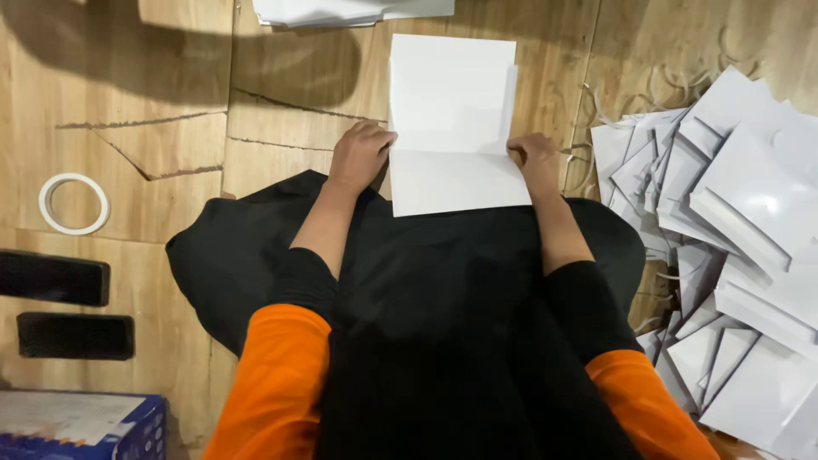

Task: The person sits on the floor and repeatedly folds white paper sheets in half by hand. They smooth the creases and place the folded sheets into a growing stack on the floor.

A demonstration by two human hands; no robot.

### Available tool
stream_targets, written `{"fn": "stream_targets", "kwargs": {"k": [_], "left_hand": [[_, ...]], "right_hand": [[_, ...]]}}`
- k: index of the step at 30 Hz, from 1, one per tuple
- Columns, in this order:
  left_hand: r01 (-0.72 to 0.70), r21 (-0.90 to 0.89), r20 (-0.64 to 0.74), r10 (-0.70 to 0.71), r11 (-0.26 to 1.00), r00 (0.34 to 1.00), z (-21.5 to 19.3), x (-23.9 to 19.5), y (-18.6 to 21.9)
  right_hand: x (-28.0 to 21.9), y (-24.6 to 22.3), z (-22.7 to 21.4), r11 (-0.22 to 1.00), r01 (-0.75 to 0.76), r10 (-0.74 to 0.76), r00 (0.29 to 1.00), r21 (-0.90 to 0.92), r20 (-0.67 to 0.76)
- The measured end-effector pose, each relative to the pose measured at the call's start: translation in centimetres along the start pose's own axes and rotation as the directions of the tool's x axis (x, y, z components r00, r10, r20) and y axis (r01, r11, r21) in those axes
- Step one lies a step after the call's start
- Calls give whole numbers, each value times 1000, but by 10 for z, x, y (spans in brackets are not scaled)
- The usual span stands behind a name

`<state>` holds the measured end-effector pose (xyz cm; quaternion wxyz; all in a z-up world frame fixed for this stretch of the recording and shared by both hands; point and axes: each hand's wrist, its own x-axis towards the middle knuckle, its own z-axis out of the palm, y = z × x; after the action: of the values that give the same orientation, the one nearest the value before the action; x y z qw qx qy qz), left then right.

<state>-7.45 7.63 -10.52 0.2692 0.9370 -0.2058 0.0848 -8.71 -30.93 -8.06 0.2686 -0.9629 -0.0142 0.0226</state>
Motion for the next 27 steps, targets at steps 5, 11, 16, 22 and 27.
{"fn": "stream_targets", "kwargs": {"k": [5, 11, 16, 22, 27], "left_hand": [[16, 77, 141, -27, 997, 990, -37, 3, 24], [74, 171, 154, -101, 982, 983, -52, 4, 38], [156, 136, 6, -158, 978, 987, -50, 8, 41], [437, 70, -16, -437, 897, 899, -58, 22, 52], [578, 6, 22, -578, 816, 816, -64, 26, 53]], "right_hand": [[-11, -9, -13, 965, 204, -226, 966, -164, -126], [-9, -12, -12, 860, 360, -432, 890, -361, -143], [-11, -24, -25, 922, 208, -241, 968, -327, -65], [-1, -60, -28, 923, -337, 337, 941, -188, -34], [5, -74, -33, 826, -561, 564, 819, -56, 107]]}}
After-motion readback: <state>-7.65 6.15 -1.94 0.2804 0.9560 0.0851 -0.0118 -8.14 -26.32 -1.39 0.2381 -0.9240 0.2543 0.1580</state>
